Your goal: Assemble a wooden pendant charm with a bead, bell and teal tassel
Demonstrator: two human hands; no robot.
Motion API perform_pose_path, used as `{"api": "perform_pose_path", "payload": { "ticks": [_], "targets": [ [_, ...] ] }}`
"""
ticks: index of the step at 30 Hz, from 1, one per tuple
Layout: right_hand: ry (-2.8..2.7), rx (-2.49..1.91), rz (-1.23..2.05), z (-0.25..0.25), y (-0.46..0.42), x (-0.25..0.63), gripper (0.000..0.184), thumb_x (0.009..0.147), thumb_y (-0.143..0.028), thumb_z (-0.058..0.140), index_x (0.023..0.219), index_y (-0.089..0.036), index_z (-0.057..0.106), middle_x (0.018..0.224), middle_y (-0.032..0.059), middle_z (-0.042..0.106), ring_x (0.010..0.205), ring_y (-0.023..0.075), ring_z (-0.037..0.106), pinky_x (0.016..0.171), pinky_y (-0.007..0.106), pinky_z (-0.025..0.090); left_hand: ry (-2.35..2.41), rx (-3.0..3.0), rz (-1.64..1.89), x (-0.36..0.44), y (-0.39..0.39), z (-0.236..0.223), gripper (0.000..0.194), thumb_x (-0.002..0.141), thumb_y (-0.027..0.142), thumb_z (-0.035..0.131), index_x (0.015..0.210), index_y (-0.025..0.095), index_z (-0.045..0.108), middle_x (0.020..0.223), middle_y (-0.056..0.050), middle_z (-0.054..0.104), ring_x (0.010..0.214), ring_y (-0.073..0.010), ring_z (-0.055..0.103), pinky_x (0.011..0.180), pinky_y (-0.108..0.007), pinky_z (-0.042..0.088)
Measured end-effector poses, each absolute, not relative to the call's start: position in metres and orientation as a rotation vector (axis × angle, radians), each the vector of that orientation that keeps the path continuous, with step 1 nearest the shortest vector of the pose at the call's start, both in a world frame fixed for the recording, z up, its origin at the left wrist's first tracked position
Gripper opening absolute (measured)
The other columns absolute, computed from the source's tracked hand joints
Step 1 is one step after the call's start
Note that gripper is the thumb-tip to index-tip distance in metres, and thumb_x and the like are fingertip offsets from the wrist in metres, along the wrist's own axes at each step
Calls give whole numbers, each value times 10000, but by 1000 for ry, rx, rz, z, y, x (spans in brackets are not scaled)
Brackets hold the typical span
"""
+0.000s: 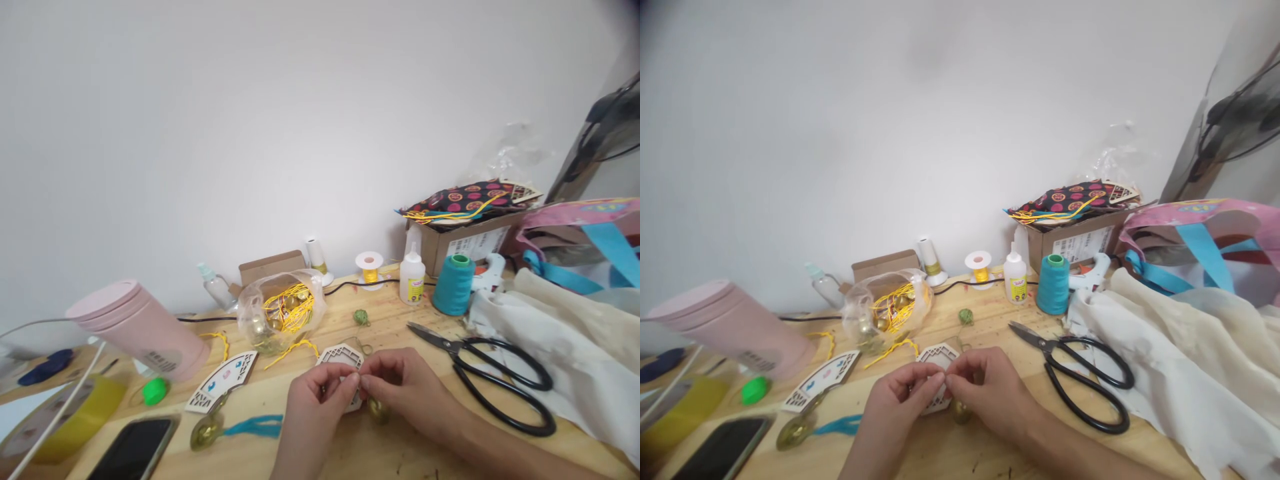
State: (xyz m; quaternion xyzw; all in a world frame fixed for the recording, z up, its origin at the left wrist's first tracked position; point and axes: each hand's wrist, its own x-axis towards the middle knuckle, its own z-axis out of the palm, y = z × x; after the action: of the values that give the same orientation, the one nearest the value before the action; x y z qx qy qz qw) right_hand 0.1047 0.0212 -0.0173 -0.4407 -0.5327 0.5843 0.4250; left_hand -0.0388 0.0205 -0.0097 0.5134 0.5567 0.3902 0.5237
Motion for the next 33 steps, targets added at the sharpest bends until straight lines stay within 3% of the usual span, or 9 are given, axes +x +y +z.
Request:
{"api": "perform_pose_path", "payload": {
  "ticks": [20,24,29,33],
  "targets": [
    [-1289,-1105,1444,-10,22,105,75,629,-145,540,587,-129,599,538,-10,599,505,91,516,494,187,392,1251,1195,912,-38,21,-5,153,595,268,663,564,126,617,488,19,568,481,-89,454,484,-183,333],
    [-1274,-1067,1443,-12,22,105,84,652,-186,551,601,-130,586,540,-11,593,496,87,506,493,189,391,1125,903,986,-40,20,0,70,636,188,629,653,121,617,471,40,528,423,-52,414,430,-154,306],
    [-1332,-1050,1389,-17,20,104,101,680,-214,546,652,-133,598,577,0,604,519,98,520,489,190,387,934,508,990,-48,21,9,275,614,-55,477,807,74,625,730,-74,620,587,-82,551,490,-154,400],
    [-1381,-1076,1351,-19,18,103,102,686,-208,541,664,-132,604,563,-7,583,511,95,505,477,188,378,966,537,1024,-48,19,9,281,631,-94,497,799,81,639,785,-93,652,667,-101,606,605,-169,474]
  ]
}}
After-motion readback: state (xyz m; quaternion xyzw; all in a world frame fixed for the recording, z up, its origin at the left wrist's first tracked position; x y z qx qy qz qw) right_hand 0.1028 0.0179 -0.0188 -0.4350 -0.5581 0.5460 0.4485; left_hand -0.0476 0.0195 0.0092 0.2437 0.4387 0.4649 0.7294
